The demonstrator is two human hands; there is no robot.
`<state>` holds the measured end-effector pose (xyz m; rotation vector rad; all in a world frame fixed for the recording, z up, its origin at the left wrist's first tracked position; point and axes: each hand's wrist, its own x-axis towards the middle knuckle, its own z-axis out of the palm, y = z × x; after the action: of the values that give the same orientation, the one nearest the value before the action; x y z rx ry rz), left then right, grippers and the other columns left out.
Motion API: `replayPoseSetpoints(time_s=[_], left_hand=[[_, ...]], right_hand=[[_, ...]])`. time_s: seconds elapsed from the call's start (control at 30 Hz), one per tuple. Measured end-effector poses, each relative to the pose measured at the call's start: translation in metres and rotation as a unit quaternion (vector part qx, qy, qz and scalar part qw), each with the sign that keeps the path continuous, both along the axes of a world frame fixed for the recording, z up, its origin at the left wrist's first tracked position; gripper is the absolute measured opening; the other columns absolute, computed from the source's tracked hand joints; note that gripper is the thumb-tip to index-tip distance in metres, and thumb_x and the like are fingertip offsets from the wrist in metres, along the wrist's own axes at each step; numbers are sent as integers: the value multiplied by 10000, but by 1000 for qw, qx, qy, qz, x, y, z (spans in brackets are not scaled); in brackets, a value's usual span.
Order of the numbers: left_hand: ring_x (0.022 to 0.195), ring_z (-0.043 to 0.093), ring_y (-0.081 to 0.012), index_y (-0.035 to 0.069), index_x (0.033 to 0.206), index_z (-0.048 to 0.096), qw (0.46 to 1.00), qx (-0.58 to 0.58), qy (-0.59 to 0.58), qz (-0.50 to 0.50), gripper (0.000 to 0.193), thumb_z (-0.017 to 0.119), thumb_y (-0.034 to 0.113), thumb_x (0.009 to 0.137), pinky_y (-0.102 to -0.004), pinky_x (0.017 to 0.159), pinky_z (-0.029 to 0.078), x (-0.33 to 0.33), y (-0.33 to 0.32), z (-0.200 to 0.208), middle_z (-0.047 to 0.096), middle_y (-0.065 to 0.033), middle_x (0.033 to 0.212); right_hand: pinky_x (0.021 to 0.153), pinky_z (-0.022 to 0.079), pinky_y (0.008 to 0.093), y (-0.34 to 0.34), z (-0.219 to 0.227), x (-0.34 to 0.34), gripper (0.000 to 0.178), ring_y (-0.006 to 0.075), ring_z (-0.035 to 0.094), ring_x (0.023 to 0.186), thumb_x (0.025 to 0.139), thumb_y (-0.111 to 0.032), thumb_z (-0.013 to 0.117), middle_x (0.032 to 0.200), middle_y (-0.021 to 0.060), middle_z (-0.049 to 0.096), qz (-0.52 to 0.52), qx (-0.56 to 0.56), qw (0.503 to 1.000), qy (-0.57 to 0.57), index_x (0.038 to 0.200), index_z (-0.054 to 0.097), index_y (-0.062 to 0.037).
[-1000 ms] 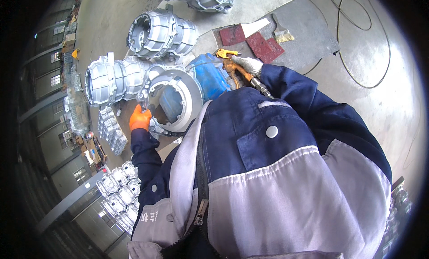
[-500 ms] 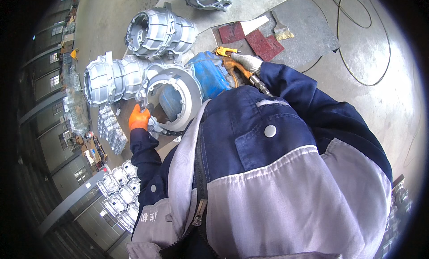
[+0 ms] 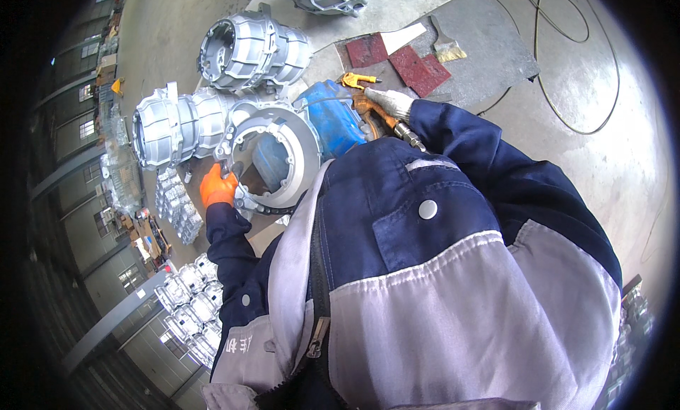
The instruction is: The person uses a handheld air blow gun to clean the interior and exterior surfaces of several large silver metal housings. They rotate each part to access different areas and then place the cleaned parts on a nearby stack.
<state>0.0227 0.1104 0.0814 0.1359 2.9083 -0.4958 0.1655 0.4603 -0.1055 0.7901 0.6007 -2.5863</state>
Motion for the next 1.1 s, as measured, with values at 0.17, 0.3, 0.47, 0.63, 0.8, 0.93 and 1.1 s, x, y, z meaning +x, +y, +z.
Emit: replayPoseSetpoints(time_s=[0.17,0.3,0.47,0.63,0.8,0.93,1.1], left_hand=[[859,558,-370,69,907,594,990,-4,78,-115,372,649,313,631,-436,761,436,1,-7,-9,595,-193,894],[847,562,-367,14,866,579,990,130,41,-26,367,642,295,639,-426,748,434,-18,-14,-27,596,-192,867],[878,570,-353,34,867,586,988,130,52,70,348,607,308,653,-395,750,438,-28,-12,-34,604,-193,887],[863,583,-347,57,880,600,984,145,62,78,347,609,316,650,-394,739,446,-22,-5,-31,622,-175,858],[865,588,-339,58,881,603,985,139,56,90,344,612,308,645,-392,740,448,-18,-3,-28,625,-172,863],[867,587,-340,56,881,602,985,136,55,92,350,614,309,641,-392,748,445,-20,-5,-30,625,-173,861],[866,585,-347,53,870,598,983,150,57,85,352,617,315,636,-395,745,444,-21,-8,-32,623,-177,851]], right_hand=[[666,507,251,2,24,-2,323,140,604,746,882,-305,511,935,65,619,-6,51,999,13,1064,550,-40],[689,516,254,12,48,6,371,151,608,741,882,-324,504,953,78,612,10,22,992,122,1102,521,-26],[582,535,278,21,35,9,394,183,619,643,864,-373,514,859,113,625,12,-32,999,23,1039,546,-22],[592,544,286,8,3,14,337,185,626,660,880,-317,499,878,102,631,2,-33,999,21,1038,544,-23],[583,539,277,5,-1,13,326,175,621,657,885,-314,492,857,94,630,-2,-42,999,11,1023,553,-25],[543,522,260,4,6,11,321,156,603,617,896,-319,468,836,79,623,3,-31,999,11,1017,555,-35],[546,516,254,3,15,8,325,152,597,618,908,-322,442,835,74,618,-6,-18,1000,7,1035,541,-40]])
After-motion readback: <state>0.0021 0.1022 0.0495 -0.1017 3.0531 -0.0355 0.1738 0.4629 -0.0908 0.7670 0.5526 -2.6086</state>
